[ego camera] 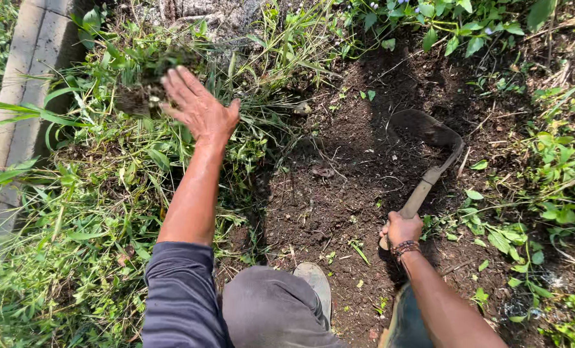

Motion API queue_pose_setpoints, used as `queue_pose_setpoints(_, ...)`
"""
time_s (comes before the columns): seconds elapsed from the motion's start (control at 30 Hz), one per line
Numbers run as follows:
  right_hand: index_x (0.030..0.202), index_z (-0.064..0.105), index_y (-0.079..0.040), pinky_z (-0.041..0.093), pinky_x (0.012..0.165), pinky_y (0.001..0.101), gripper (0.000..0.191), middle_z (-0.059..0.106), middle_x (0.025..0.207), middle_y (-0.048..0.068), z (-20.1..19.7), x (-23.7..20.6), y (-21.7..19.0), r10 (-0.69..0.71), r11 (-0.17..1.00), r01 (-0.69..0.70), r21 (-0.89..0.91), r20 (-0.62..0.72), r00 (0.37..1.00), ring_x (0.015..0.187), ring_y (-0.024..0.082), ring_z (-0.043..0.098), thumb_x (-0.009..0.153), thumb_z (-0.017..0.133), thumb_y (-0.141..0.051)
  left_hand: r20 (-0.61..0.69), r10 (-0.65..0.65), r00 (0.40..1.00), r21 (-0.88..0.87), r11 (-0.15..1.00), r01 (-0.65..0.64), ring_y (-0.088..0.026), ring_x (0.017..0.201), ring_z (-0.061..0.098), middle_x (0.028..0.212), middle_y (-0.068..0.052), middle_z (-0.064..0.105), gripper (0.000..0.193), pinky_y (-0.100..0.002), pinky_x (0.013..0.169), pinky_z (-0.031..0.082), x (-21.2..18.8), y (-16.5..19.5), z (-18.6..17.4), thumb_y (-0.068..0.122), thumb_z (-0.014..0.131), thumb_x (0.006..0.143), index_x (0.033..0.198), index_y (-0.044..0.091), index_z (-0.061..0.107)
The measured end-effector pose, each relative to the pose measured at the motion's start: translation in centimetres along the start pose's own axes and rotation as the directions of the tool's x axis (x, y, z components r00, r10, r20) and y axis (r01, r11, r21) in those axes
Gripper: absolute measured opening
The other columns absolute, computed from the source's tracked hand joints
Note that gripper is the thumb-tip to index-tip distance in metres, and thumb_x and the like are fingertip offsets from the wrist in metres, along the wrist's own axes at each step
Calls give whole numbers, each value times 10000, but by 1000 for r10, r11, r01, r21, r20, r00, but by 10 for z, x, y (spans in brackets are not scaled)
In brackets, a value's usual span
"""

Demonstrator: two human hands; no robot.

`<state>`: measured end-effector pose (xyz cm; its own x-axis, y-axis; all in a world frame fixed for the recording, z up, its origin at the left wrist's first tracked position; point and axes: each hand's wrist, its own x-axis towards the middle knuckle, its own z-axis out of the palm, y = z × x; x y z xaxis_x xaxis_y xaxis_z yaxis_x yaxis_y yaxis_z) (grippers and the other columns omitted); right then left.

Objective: The person uses a hoe to loosen soil and pull weeds by hand in a garden bed. They repeatedly strike the ground, gather uprooted plants, and discard them to the side, clearing a narrow strip of soil.

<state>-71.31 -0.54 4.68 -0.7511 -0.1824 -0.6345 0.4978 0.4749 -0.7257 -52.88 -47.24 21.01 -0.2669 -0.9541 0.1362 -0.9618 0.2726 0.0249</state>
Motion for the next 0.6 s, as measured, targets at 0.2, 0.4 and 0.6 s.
queue_pose_setpoints(0.2,860,519,52,515,370,381,132,590,592,120,11,1,7,-52,995,46,-84,-76,996,411,225,590,874,638,-3,510,69,857,16,996,-89,-365,1556,6,1681,-208,24,1378,-623,1232,63,5,93,39,759,795,664,1607,90,47)
queue_pose_setpoints(0.4,928,538,35,481,361,388,142,593,605,101,15,-3,6,-80,995,71,-71,-139,987,399,231,581,840,641,-7,420,473,775,-193,880,-433,-228,1436,514,1402,-80,658,591,-516,1298,312,-5,97,85,328,692,866,1442,232,600)
queue_pose_setpoints(0.6,1037,553,60,501,371,395,252,629,685,135,19,-7,3,-72,992,53,-111,-170,983,426,239,603,821,662,-10,527,-382,759,-843,-121,524,-214,858,542,960,-62,652,348,-474,736,452,25,34,63,436,580,1014,957,97,633)
